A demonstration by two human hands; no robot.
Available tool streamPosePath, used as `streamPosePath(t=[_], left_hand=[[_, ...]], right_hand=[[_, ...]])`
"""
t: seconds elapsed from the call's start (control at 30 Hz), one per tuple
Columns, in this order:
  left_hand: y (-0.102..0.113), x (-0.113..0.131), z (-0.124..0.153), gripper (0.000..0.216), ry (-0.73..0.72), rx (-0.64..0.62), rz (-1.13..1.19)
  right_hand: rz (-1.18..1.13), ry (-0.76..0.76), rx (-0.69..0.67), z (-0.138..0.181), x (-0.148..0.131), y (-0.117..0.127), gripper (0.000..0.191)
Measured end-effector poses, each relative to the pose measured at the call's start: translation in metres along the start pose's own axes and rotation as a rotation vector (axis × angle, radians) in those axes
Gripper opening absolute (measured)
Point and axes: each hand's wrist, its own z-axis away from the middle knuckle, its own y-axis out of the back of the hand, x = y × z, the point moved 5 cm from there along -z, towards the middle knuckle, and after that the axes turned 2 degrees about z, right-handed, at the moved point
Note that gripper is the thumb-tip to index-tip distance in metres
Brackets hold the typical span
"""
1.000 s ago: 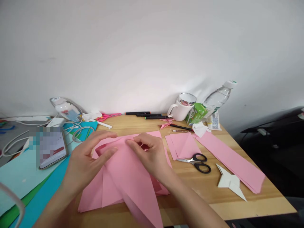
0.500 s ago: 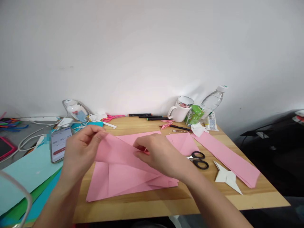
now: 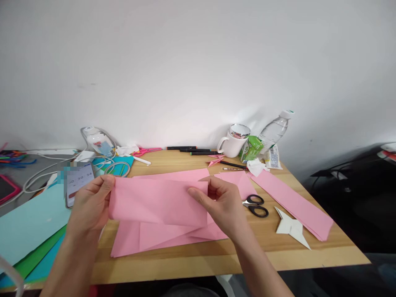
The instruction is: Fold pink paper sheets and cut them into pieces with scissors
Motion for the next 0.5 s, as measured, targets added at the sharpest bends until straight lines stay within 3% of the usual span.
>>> streamPosePath(t=[0.17, 0.5], left_hand=[[0.0056, -0.0058, 0.0023, 0.037, -0.016, 0.016, 0.050], [0.0095, -0.0064, 0.0095, 0.032, -0.036, 0.075, 0.086]], right_hand=[[-0.066, -0.050, 0.076, 0.0021, 0.0006, -0.0029, 0.035], [-0.096, -0.076, 0.131, 0.0082, 0.0023, -0.0034, 0.031]])
